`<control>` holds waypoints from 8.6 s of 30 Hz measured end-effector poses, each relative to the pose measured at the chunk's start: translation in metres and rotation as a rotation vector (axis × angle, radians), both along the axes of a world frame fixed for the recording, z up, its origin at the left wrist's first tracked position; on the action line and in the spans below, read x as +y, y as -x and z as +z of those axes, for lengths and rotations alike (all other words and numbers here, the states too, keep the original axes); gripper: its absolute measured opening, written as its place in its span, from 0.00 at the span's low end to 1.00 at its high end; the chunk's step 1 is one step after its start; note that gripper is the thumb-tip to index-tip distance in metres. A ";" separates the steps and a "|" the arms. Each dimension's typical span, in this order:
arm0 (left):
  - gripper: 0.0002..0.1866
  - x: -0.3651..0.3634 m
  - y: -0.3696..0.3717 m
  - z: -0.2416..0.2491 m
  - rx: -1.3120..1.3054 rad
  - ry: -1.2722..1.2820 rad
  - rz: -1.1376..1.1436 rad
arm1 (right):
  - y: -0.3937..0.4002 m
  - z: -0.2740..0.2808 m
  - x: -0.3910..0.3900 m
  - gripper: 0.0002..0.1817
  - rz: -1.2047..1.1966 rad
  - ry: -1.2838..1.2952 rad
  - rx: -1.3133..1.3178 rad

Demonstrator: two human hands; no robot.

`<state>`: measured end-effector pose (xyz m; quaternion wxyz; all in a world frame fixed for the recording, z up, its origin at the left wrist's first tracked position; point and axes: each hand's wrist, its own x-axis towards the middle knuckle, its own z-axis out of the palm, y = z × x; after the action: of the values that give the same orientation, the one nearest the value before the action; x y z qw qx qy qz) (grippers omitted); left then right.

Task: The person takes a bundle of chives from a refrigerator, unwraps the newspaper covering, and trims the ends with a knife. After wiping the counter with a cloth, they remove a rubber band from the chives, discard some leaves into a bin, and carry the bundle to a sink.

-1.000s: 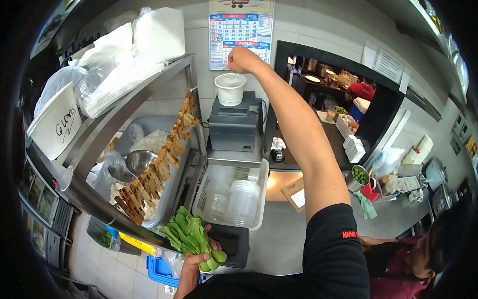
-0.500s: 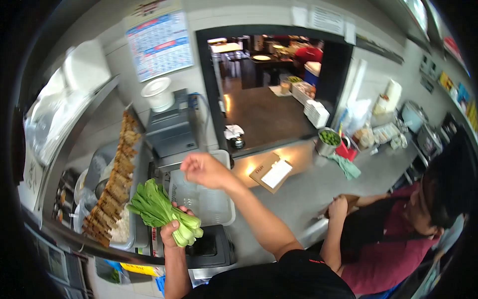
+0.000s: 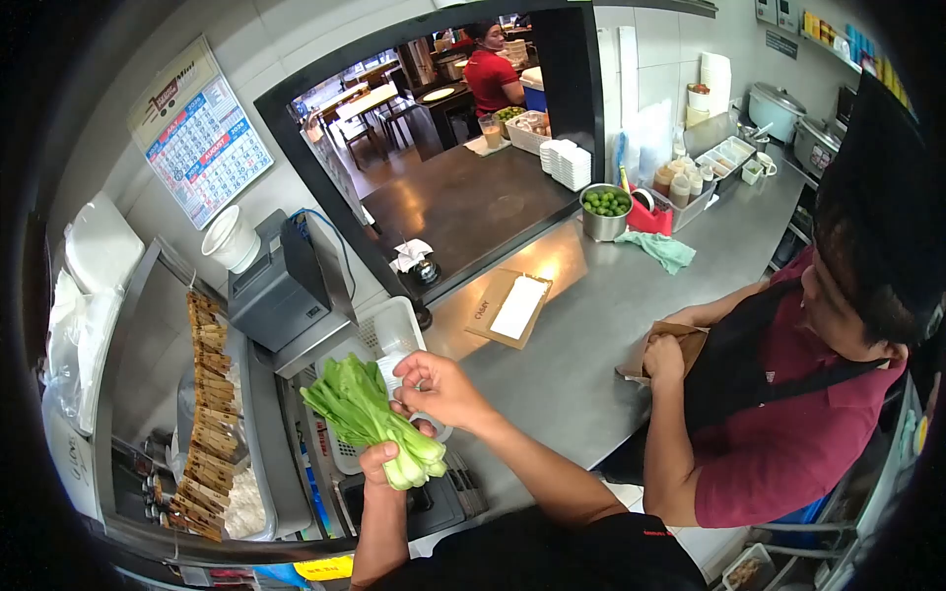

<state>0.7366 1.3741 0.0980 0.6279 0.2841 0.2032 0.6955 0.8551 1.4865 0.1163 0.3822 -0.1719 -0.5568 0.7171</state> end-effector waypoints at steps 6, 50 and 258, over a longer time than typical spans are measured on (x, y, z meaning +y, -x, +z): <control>0.34 -0.014 0.005 0.015 0.403 0.166 -0.168 | -0.023 -0.002 0.013 0.16 0.236 0.462 0.118; 0.29 0.014 0.050 0.042 0.509 0.415 -0.032 | -0.056 0.017 -0.016 0.12 0.053 -0.230 0.010; 0.31 -1.359 0.580 -0.198 -0.817 -0.063 1.758 | 0.894 -0.075 -1.291 0.38 1.951 -1.542 -0.280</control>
<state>0.1569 0.0149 -0.0999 -0.1018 -0.2160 0.0903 0.9669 -0.0390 0.1951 0.0409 -0.3691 0.5055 -0.7624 0.1640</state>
